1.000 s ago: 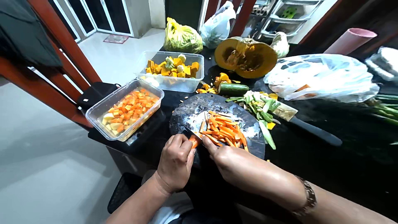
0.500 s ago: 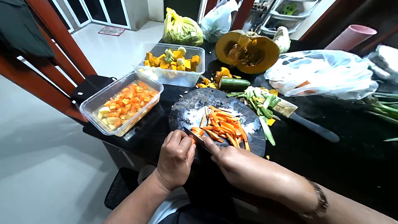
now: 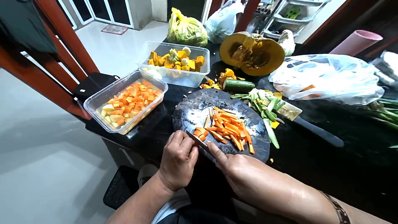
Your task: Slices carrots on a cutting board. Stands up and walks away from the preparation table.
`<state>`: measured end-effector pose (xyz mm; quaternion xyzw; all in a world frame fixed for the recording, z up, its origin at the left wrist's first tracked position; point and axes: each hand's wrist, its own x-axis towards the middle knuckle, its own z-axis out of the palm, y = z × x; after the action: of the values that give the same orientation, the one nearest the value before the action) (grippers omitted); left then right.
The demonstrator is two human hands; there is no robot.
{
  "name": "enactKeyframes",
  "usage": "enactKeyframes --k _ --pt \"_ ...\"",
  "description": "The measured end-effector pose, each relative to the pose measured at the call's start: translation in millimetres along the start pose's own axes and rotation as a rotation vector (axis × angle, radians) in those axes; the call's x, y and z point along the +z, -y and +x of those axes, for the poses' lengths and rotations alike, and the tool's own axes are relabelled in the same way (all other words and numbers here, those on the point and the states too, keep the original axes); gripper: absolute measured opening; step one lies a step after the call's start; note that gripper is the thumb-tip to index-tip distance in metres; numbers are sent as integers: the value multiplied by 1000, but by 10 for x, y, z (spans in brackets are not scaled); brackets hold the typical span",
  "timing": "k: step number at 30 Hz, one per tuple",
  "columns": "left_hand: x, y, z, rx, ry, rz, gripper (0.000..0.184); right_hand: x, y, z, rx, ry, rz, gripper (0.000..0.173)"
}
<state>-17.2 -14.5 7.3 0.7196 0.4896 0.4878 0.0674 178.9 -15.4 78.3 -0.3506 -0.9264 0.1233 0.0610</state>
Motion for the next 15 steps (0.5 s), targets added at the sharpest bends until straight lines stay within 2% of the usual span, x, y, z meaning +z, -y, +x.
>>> enactKeyframes --k 4,6,9,12,13,15 --pt "1 12 13 6 16 14 8 -95 -90 101 97 190 241 53" --pt "-29 1 33 6 48 67 8 -148 -179 90 110 209 424 51" --pt "-63 -69 120 -9 119 173 33 -220 -269 -24 104 21 566 53" --pt "-13 -154 250 -52 272 218 55 -311 -382 -91 29 -188 563 51" --pt "13 -197 315 -83 356 229 58 -341 -421 -92 -2 -241 549 51" --pt "74 -295 433 -153 503 276 51 -406 -467 -84 -65 -331 522 49"
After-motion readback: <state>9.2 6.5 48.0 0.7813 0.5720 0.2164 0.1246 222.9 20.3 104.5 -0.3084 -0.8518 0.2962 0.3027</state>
